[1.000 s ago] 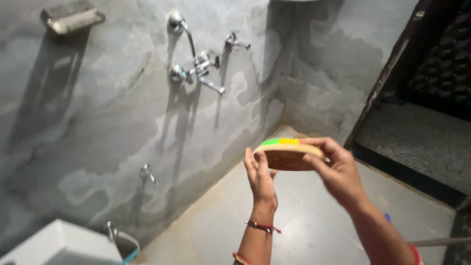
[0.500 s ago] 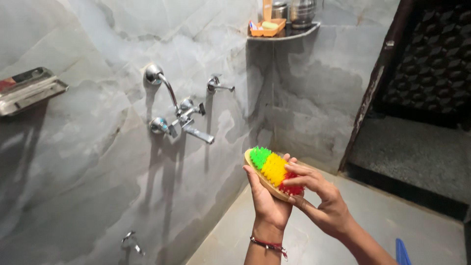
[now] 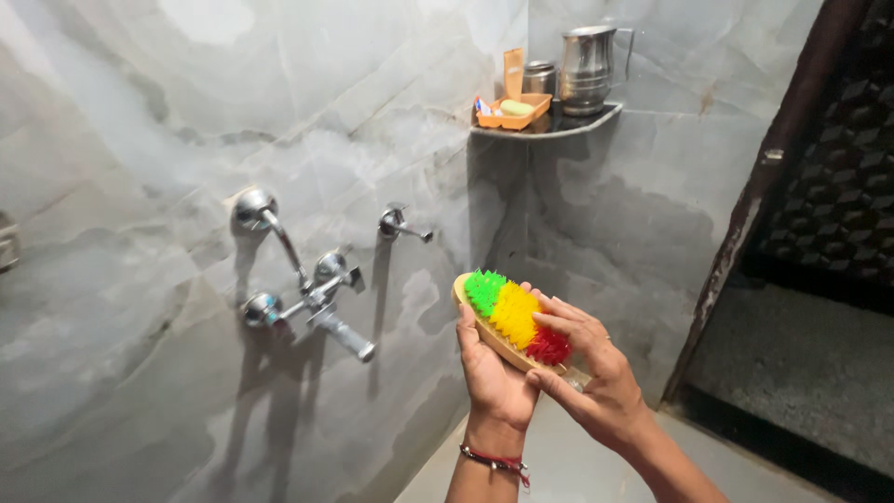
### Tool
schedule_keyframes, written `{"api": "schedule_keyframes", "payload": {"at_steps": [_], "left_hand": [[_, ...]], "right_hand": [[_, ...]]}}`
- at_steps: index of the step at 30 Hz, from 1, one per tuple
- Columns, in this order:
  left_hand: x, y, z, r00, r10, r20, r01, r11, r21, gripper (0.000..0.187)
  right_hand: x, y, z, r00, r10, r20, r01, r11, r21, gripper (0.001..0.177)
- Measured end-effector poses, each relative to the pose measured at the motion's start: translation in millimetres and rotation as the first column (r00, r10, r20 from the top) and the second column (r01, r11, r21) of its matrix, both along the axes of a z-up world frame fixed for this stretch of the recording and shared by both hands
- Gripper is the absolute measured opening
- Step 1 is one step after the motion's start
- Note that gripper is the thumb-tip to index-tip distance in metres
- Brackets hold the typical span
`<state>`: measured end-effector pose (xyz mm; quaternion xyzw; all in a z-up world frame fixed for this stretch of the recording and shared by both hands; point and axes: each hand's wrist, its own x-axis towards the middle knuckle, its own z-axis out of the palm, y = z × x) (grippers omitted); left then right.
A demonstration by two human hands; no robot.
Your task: The person moves bathroom items from a wall shelf to a corner shelf. They place a soap dish with soap and a sachet, a small metal cup, a metal pitcher, a sachet, a tube, a scrub brush, and another tube onto the corner shelf.
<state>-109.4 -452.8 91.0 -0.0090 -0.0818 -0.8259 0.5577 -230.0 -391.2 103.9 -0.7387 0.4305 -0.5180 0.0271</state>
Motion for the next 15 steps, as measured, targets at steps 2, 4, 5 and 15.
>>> {"api": "schedule_keyframes", "payload": {"at_steps": [2, 4, 5, 15], "left_hand": [[-24, -19, 0, 1.0, 0.019, -0.006, -0.019, 1.0, -0.006, 0.063], [-44, -38, -4, 0.998, 0.056, 0.013, -0.056, 0.998, 0.006, 0.059], [-53, -48, -6, 0.996, 0.084, 0.036, -0.085, 0.996, 0.022, 0.056], [-108, -133, -8, 0.894, 0.239, 0.38, -0.219, 0.971, -0.096, 0.042]], "right_hand": [[-22, -18, 0, 1.0, -0.018, 0.013, 0.018, 1.0, 0.023, 0.062], [-42, -33, -3, 0.999, -0.02, 0.034, 0.018, 0.999, 0.041, 0.068], [-51, -41, -5, 0.999, -0.02, 0.045, 0.017, 0.998, 0.053, 0.071], [-124, -137, -43, 0.839, -0.027, 0.544, -0.152, 0.947, 0.281, 0.059]]}}
